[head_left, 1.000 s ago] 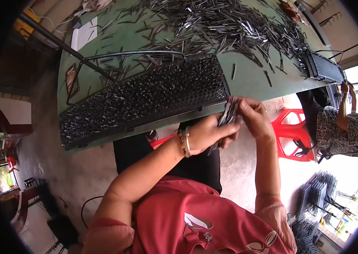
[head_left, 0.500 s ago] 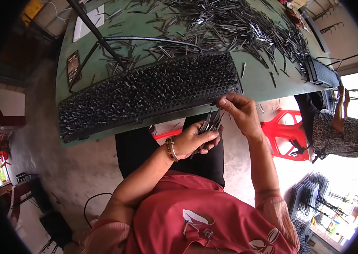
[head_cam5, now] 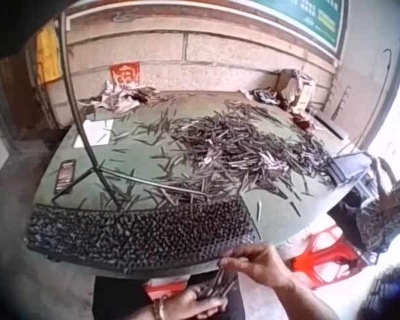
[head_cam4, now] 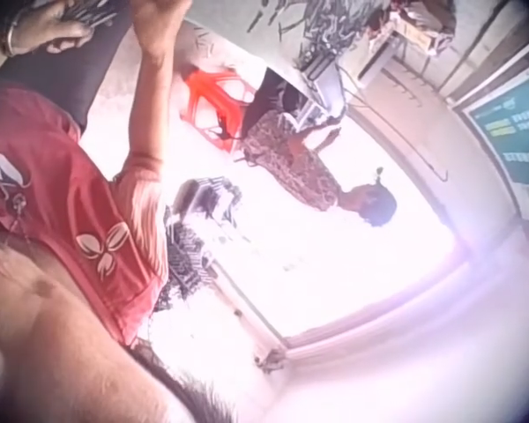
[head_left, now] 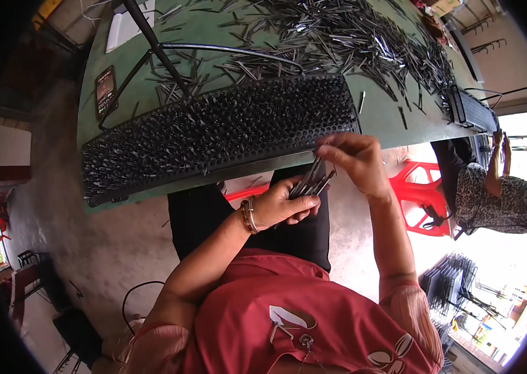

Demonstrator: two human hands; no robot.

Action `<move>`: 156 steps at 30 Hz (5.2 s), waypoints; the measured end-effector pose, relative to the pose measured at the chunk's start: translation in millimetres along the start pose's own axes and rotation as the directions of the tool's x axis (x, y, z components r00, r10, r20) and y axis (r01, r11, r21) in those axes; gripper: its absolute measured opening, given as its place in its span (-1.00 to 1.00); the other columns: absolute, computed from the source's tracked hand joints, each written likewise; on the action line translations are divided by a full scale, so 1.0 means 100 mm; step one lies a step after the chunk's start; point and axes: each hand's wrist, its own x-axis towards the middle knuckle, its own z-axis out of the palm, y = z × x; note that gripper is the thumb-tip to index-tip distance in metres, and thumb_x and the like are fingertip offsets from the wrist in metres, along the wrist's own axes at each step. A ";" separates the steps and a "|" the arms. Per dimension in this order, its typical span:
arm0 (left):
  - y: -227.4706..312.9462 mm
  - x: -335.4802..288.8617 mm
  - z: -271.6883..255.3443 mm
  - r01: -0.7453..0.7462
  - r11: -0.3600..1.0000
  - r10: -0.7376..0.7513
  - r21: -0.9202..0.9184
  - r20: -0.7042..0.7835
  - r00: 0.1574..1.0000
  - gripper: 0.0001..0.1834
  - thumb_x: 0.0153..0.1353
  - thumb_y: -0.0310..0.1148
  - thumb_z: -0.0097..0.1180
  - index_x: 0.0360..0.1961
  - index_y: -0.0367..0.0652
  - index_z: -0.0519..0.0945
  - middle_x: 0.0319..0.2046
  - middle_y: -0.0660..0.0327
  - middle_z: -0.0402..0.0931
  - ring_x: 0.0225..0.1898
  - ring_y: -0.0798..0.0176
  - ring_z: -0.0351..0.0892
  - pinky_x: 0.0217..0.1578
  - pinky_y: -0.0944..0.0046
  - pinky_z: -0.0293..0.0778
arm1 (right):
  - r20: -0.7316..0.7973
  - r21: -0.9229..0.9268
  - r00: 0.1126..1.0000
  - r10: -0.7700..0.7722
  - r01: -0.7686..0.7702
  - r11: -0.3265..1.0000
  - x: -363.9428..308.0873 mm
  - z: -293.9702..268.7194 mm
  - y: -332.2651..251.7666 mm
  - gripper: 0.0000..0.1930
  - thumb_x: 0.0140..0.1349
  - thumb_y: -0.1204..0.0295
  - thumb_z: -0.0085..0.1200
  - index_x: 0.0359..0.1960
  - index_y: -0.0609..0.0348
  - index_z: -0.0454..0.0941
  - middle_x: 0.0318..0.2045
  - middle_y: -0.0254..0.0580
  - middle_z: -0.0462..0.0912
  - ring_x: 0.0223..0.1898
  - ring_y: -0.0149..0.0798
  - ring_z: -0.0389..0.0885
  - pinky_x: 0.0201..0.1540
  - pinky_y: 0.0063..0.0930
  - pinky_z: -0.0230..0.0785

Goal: Manually inserting small metal pins into the holes of a black flexible mesh grid.

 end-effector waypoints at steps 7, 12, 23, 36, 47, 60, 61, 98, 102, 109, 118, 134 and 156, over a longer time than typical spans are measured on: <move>-0.08 0.02 -0.03 0.045 0.992 -0.047 -0.120 -0.014 0.999 -0.72 0.30 -0.37 -0.02 0.02 -0.16 0.41 -0.45 0.33 0.40 -0.51 0.55 0.30 -0.60 0.56 0.19 | -0.338 -0.263 0.877 -0.342 0.261 0.929 0.20 0.08 -0.06 -0.82 0.08 0.58 0.22 -0.25 0.30 0.63 -0.34 -0.30 0.67 -0.31 -0.51 0.57 -0.20 -0.64 0.40; -0.13 0.02 -0.06 0.048 0.987 -0.051 -0.156 -0.019 0.998 -0.71 0.29 -0.39 -0.01 0.02 -0.18 0.41 -0.43 0.32 0.41 -0.50 0.55 0.30 -0.59 0.55 0.20 | -0.269 -0.407 0.851 -0.451 0.325 0.854 0.27 0.18 -0.04 -0.81 0.05 0.59 0.23 -0.25 0.25 0.63 -0.35 -0.26 0.67 -0.31 -0.49 0.59 -0.20 -0.61 0.41; -0.11 -0.01 -0.06 0.005 0.972 -0.017 -0.233 -0.050 0.999 -0.70 0.26 -0.40 0.00 0.00 -0.25 0.43 -0.39 0.30 0.45 -0.45 0.54 0.36 -0.58 0.52 0.29 | -0.199 -0.548 0.747 -0.634 0.451 0.704 0.30 0.27 0.07 -0.80 -0.01 0.64 0.23 -0.29 0.25 0.62 -0.36 -0.15 0.66 -0.33 -0.29 0.63 -0.25 -0.51 0.44; -0.13 -0.03 -0.08 0.002 0.976 -0.014 -0.217 -0.054 0.998 -0.71 0.26 -0.40 0.02 -0.02 -0.26 0.44 -0.41 0.31 0.44 -0.47 0.55 0.36 -0.58 0.53 0.29 | -0.039 -0.592 0.730 -0.683 0.534 0.604 0.29 0.28 0.15 -0.78 -0.04 0.62 0.25 -0.29 0.21 0.63 -0.34 -0.17 0.66 -0.32 -0.23 0.61 -0.27 -0.45 0.46; -0.06 -0.06 0.00 -0.095 0.970 0.076 -0.226 -0.091 0.993 -0.69 0.28 -0.38 0.01 0.00 -0.31 0.43 -0.35 0.27 0.49 -0.41 0.49 0.45 -0.53 0.48 0.41 | -0.182 -0.410 0.877 -0.444 0.343 0.845 0.18 0.26 0.04 -0.85 0.12 0.48 0.19 -0.30 0.28 0.63 -0.33 -0.17 0.60 -0.27 -0.30 0.56 -0.23 -0.49 0.39; 0.00 0.03 0.09 -0.182 0.976 0.156 -0.122 -0.196 0.968 -0.69 0.29 -0.37 -0.02 0.02 -0.25 0.43 -0.23 0.13 0.57 -0.42 0.47 0.48 -0.54 0.47 0.43 | -0.062 -0.138 0.997 0.048 -0.057 0.989 -0.07 0.02 0.06 -0.78 0.16 0.38 0.21 -0.37 0.35 0.62 -0.54 -0.28 0.62 -0.48 -0.51 0.52 -0.40 -0.63 0.37; 0.00 0.04 0.09 -0.167 0.977 0.136 -0.132 -0.213 0.967 -0.67 0.30 -0.37 -0.04 0.05 -0.26 0.41 -0.20 0.10 0.56 -0.42 0.48 0.46 -0.54 0.47 0.41 | -0.137 -0.102 0.990 0.018 -0.032 0.994 -0.04 0.00 0.05 -0.78 0.15 0.37 0.21 -0.37 0.35 0.62 -0.54 -0.28 0.63 -0.48 -0.51 0.52 -0.39 -0.63 0.38; -0.16 0.04 0.02 -0.013 0.976 -0.032 -0.216 -0.200 0.979 -0.70 0.24 -0.38 0.06 -0.02 -0.25 0.45 -0.25 0.11 0.58 -0.43 0.51 0.46 -0.51 0.52 0.38 | -0.020 -0.635 0.761 -0.648 0.491 0.596 0.36 0.08 0.24 -0.81 -0.05 0.53 0.28 -0.33 0.17 0.65 -0.35 -0.22 0.62 -0.28 -0.22 0.57 -0.20 -0.42 0.39; -0.14 0.02 0.03 -0.015 0.978 -0.026 -0.209 -0.195 0.980 -0.70 0.26 -0.36 0.05 -0.02 -0.25 0.44 -0.25 0.13 0.58 -0.42 0.51 0.47 -0.50 0.51 0.41 | 0.043 -0.748 0.726 -0.686 0.478 0.460 0.31 0.09 0.21 -0.80 -0.04 0.47 0.28 -0.31 0.12 0.65 -0.27 -0.24 0.59 -0.20 -0.21 0.53 -0.12 -0.37 0.30; -0.08 0.01 0.11 -0.046 0.950 -0.010 -0.309 -0.179 0.984 -0.65 0.30 -0.34 -0.01 0.06 -0.26 0.40 -0.19 0.13 0.56 -0.35 0.44 0.54 -0.38 0.42 0.51 | 0.022 -0.855 0.713 -0.700 0.377 0.357 0.27 0.09 0.18 -0.76 0.01 0.44 0.23 -0.22 0.06 0.64 -0.14 -0.23 0.54 -0.12 -0.18 0.47 -0.05 -0.33 0.19; -0.06 0.01 0.09 -0.119 0.981 0.091 -0.154 -0.174 0.980 -0.68 0.31 -0.34 -0.01 0.03 -0.26 0.40 -0.20 0.08 0.57 -0.44 0.47 0.48 -0.50 0.46 0.43 | -0.092 -0.593 0.815 -0.572 0.416 0.689 0.10 0.08 0.10 -0.83 0.12 0.45 0.18 -0.26 0.24 0.63 -0.21 -0.11 0.59 -0.17 -0.17 0.54 -0.12 -0.39 0.37; -0.07 0.16 0.11 -0.064 0.979 0.045 -0.195 -0.104 0.994 -0.82 0.26 -0.34 0.08 -0.18 -0.18 0.48 -0.40 0.22 0.51 -0.53 0.56 0.33 -0.60 0.54 0.23 | -0.330 -0.416 0.873 -0.358 0.206 0.886 0.02 -0.04 0.02 -0.88 0.23 0.50 0.08 -0.26 0.30 0.57 -0.37 -0.22 0.63 -0.33 -0.45 0.53 -0.22 -0.58 0.37; 0.00 0.12 0.15 -0.143 0.984 0.130 -0.111 -0.113 0.985 -0.74 0.27 -0.42 0.02 -0.03 -0.27 0.44 -0.23 0.12 0.58 -0.27 0.34 0.57 -0.27 0.35 0.53 | 0.070 -0.266 0.994 -0.079 0.095 0.959 -0.13 -0.03 0.12 -0.82 0.18 0.44 0.16 -0.37 0.37 0.60 -0.36 -0.22 0.58 -0.33 -0.43 0.56 -0.31 -0.52 0.41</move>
